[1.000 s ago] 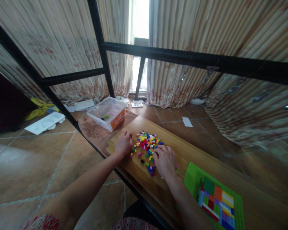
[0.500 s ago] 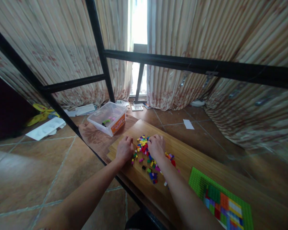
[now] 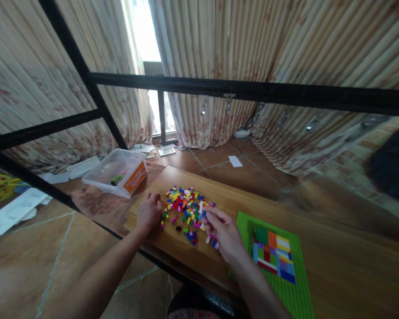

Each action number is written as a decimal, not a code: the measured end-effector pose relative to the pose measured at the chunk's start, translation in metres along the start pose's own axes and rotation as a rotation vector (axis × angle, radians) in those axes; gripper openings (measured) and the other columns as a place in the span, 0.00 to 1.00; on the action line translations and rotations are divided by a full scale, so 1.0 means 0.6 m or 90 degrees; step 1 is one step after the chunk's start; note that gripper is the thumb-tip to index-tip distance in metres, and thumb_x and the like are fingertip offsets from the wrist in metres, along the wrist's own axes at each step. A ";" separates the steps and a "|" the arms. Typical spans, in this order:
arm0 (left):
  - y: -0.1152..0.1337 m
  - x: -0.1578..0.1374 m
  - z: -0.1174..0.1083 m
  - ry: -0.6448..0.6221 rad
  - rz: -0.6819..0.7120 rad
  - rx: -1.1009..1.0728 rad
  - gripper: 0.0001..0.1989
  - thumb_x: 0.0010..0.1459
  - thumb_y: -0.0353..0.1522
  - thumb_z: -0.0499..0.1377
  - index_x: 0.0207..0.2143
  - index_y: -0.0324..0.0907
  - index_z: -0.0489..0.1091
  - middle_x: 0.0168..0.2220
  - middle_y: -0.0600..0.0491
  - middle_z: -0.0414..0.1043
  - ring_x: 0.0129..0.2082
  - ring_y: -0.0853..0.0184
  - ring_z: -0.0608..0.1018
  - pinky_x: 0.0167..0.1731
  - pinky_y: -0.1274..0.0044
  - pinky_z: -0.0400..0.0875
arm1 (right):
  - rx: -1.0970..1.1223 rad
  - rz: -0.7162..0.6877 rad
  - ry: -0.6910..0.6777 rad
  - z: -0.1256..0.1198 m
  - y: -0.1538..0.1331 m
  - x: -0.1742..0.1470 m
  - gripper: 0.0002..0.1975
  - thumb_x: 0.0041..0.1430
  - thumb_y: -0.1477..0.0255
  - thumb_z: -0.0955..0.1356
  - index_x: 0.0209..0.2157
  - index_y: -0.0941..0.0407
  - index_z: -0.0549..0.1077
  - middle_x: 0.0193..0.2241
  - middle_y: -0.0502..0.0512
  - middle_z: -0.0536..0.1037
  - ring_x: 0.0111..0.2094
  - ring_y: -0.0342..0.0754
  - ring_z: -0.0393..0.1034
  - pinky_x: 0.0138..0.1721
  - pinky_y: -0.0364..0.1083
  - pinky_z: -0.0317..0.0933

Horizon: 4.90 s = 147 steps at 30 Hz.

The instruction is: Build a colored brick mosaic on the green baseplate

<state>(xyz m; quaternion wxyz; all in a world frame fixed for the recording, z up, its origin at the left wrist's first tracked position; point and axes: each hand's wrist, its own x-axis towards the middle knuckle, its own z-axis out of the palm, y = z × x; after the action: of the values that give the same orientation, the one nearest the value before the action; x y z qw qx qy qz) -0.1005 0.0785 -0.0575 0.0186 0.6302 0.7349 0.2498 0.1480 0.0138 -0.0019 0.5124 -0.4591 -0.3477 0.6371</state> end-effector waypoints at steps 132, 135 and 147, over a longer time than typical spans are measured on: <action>0.008 0.001 -0.004 -0.003 0.003 0.037 0.14 0.59 0.30 0.49 0.41 0.40 0.73 0.43 0.45 0.71 0.43 0.60 0.75 0.43 0.72 0.68 | -0.745 -0.325 0.044 -0.069 0.023 -0.029 0.12 0.62 0.71 0.64 0.41 0.51 0.78 0.39 0.56 0.78 0.42 0.52 0.69 0.47 0.51 0.61; 0.007 0.001 -0.005 -0.008 -0.004 0.045 0.14 0.60 0.32 0.49 0.41 0.40 0.73 0.44 0.45 0.71 0.42 0.60 0.75 0.41 0.72 0.68 | -0.831 -0.325 0.021 -0.049 0.032 0.002 0.11 0.62 0.72 0.64 0.40 0.52 0.79 0.39 0.57 0.77 0.42 0.54 0.67 0.46 0.51 0.59; 0.012 0.006 -0.012 -0.026 -0.031 0.083 0.16 0.60 0.34 0.49 0.44 0.41 0.73 0.47 0.45 0.71 0.42 0.59 0.76 0.39 0.72 0.69 | -0.658 -0.321 0.131 -0.053 0.005 -0.041 0.09 0.62 0.71 0.65 0.37 0.52 0.79 0.36 0.54 0.78 0.40 0.49 0.70 0.44 0.48 0.62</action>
<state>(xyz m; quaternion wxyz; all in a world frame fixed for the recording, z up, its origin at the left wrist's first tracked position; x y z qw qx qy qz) -0.0968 0.0800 -0.0475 -0.0015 0.6170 0.7641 0.1883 0.1784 -0.0119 -0.0098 0.3885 -0.6121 -0.6605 0.1952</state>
